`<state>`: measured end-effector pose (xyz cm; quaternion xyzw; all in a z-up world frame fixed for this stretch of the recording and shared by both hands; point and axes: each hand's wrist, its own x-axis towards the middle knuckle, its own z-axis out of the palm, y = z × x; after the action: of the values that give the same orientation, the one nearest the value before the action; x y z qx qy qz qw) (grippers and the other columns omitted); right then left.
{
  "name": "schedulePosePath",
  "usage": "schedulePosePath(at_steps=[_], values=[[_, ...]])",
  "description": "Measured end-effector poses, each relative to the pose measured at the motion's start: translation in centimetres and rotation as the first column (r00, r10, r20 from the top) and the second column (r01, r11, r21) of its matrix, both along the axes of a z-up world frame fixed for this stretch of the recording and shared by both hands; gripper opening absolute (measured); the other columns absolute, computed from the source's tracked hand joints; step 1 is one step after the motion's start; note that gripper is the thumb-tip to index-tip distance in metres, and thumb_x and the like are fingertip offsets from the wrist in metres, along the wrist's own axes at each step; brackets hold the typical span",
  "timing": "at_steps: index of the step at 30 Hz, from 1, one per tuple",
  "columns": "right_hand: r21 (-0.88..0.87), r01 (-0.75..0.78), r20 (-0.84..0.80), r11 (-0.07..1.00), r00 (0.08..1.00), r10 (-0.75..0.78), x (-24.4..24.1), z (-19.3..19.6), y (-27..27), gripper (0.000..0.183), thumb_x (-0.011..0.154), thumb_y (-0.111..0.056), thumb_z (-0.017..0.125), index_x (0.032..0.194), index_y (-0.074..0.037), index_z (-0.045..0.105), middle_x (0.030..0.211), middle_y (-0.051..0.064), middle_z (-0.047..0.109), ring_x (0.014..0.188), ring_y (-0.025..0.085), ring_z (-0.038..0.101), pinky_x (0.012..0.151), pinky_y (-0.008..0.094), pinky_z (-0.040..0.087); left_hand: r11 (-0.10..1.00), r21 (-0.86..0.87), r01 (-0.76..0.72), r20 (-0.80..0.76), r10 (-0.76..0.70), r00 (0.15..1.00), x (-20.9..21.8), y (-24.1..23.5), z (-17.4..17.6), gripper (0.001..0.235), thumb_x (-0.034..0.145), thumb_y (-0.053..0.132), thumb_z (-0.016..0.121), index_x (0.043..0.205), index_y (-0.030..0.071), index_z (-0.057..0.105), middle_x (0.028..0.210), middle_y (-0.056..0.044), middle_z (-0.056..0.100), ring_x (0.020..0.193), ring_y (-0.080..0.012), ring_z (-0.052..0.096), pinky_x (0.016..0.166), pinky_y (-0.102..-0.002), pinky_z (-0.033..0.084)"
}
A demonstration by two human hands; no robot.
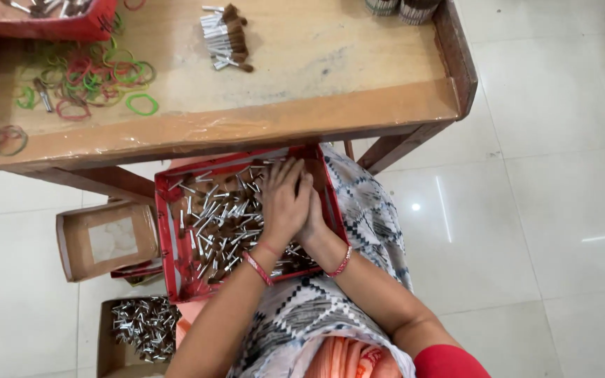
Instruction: The person gathers handfuls of cosmetic brushes from a red tray, aligns the brush handles together, wraps a rubber band around each bundle, and places the finished bundle on the table. They repeat this bundling cycle, taking brushes from the tray and rubber bands from the tabletop.
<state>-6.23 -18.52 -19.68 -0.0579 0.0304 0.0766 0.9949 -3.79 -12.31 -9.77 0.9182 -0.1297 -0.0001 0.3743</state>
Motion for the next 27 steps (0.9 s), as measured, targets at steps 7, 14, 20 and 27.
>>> schedulePosePath(at_steps=[7,14,20,27], values=[[-0.068,0.042,-0.256,0.997,0.965,-0.058,-0.4,4.6,0.0,0.057,0.101,-0.05,0.04,0.148,-0.02,0.046,0.148,0.007,0.053,0.136,0.028,0.051,0.115,0.048,0.039,0.998,-0.048,0.048,0.207,-0.037,0.978,-0.8,0.6,1.6,0.048,0.103,0.04,0.052,0.134,0.005,0.066,0.137,-0.016,0.066,0.142,-0.0424,0.043,0.119,-0.059,0.021],[0.159,0.063,-0.202,0.985,0.979,-0.03,0.2,4.8,-0.1,0.049,0.109,-0.042,0.046,0.139,-0.006,0.056,0.133,0.017,0.066,0.124,0.033,0.062,0.11,0.046,0.049,0.535,-0.815,-0.225,-0.184,0.13,0.974,-2.3,2.5,4.3,0.031,0.11,0.018,0.052,0.132,0.001,0.065,0.111,-0.014,0.064,0.1,-0.0231,0.054,0.087,-0.034,0.041],[0.246,0.08,-0.222,0.966,0.975,-0.024,0.4,6.4,-0.3,0.041,0.103,-0.038,0.05,0.126,-0.005,0.058,0.129,0.019,0.067,0.125,0.042,0.061,0.107,0.056,0.049,0.901,-0.431,0.042,0.25,0.075,0.965,-6.3,6.4,5.7,0.025,0.098,0.012,0.069,0.118,-0.003,0.063,0.113,-0.013,0.065,0.104,-0.0202,0.063,0.092,-0.031,0.052],[0.176,0.089,-0.26,0.98,0.965,-0.041,0.1,5.9,0.3,0.036,0.106,-0.033,0.051,0.124,-0.003,0.059,0.124,0.017,0.069,0.124,0.042,0.063,0.107,0.055,0.051,0.68,-0.685,-0.261,-0.314,0.048,0.948,-7.2,6.8,-0.3,0.016,0.092,0.006,0.077,0.105,0.0,0.07,0.091,-0.001,0.068,0.082,-0.0077,0.06,0.074,-0.023,0.049]])
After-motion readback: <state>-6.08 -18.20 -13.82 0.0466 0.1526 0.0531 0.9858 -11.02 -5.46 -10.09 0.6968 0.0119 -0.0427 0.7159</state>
